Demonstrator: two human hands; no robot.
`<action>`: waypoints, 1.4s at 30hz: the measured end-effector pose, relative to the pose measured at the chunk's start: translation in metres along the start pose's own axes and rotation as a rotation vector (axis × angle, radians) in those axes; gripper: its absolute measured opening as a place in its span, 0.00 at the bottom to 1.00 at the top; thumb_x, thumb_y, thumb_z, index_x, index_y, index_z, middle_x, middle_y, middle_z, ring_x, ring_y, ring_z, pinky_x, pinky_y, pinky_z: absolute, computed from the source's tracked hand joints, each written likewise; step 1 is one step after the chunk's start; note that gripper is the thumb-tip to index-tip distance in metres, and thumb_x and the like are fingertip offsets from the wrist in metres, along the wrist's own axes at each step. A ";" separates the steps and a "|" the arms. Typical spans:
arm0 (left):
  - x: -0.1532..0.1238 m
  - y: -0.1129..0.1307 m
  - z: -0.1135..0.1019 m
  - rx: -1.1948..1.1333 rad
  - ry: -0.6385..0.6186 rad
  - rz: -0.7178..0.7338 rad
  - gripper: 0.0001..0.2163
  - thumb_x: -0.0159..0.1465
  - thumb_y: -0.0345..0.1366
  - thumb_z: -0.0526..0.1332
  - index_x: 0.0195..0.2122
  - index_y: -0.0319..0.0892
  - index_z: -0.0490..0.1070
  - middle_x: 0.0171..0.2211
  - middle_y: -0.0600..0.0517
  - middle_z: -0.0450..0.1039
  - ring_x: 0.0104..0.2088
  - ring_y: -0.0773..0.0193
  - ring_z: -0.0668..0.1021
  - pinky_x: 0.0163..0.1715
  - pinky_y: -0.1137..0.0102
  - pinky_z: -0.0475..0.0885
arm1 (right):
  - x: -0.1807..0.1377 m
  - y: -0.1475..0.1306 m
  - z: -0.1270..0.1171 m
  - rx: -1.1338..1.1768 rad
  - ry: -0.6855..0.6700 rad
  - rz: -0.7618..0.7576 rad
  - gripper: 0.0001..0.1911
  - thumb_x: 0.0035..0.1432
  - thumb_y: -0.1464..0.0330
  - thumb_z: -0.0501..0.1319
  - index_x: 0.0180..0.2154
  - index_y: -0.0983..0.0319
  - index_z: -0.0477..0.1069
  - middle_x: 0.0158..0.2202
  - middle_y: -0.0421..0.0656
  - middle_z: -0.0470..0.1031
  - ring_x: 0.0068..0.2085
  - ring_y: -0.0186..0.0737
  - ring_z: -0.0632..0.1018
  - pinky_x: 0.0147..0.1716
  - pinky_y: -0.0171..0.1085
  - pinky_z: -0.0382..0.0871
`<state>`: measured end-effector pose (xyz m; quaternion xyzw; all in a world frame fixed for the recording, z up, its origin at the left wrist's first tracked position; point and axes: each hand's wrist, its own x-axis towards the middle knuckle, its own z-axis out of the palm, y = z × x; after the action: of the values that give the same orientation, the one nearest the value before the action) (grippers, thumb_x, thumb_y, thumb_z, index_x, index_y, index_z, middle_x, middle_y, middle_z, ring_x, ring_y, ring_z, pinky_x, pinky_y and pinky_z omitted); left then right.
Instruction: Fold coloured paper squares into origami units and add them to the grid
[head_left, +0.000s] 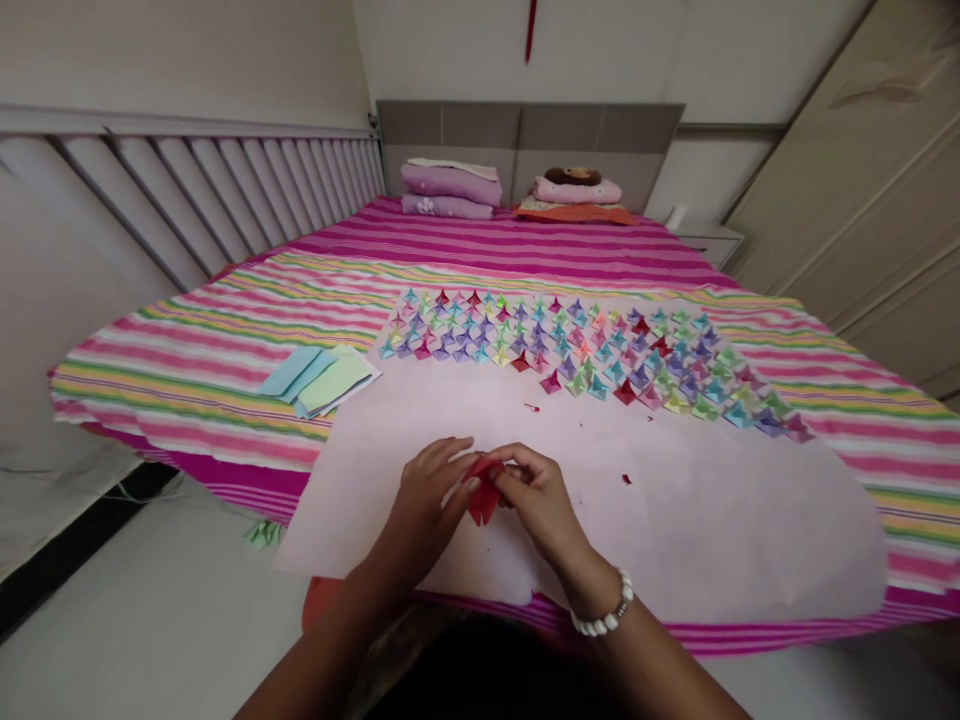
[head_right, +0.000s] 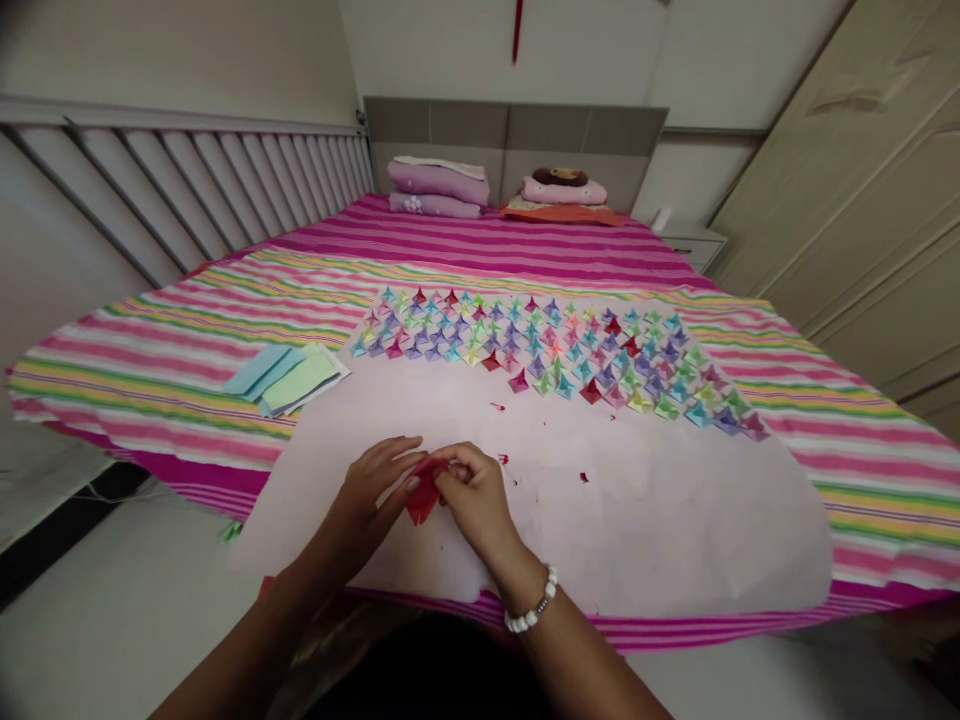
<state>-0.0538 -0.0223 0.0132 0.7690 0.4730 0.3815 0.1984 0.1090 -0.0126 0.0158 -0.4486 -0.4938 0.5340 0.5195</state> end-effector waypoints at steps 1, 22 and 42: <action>0.000 0.000 0.000 -0.006 0.000 0.011 0.13 0.66 0.35 0.56 0.51 0.47 0.71 0.52 0.45 0.73 0.55 0.53 0.72 0.56 0.52 0.65 | 0.000 -0.001 0.000 0.012 -0.003 0.029 0.05 0.48 0.69 0.62 0.30 0.62 0.75 0.16 0.33 0.64 0.18 0.29 0.63 0.18 0.31 0.57; 0.002 0.000 -0.011 -0.203 -0.066 0.049 0.07 0.61 0.31 0.62 0.40 0.46 0.77 0.42 0.48 0.77 0.43 0.60 0.79 0.44 0.65 0.74 | 0.001 -0.003 -0.006 0.174 -0.080 0.088 0.21 0.48 0.65 0.68 0.47 0.58 0.75 0.28 0.37 0.74 0.19 0.28 0.71 0.18 0.31 0.64; 0.009 0.012 -0.007 -0.769 -0.011 -0.488 0.25 0.55 0.36 0.68 0.54 0.40 0.67 0.29 0.53 0.77 0.32 0.64 0.79 0.36 0.67 0.75 | -0.001 -0.003 -0.008 0.154 -0.111 0.085 0.12 0.46 0.63 0.71 0.30 0.62 0.73 0.17 0.35 0.72 0.18 0.30 0.70 0.21 0.31 0.64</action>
<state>-0.0501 -0.0199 0.0292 0.5076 0.4632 0.4675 0.5561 0.1169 -0.0128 0.0176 -0.3974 -0.4598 0.6160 0.5012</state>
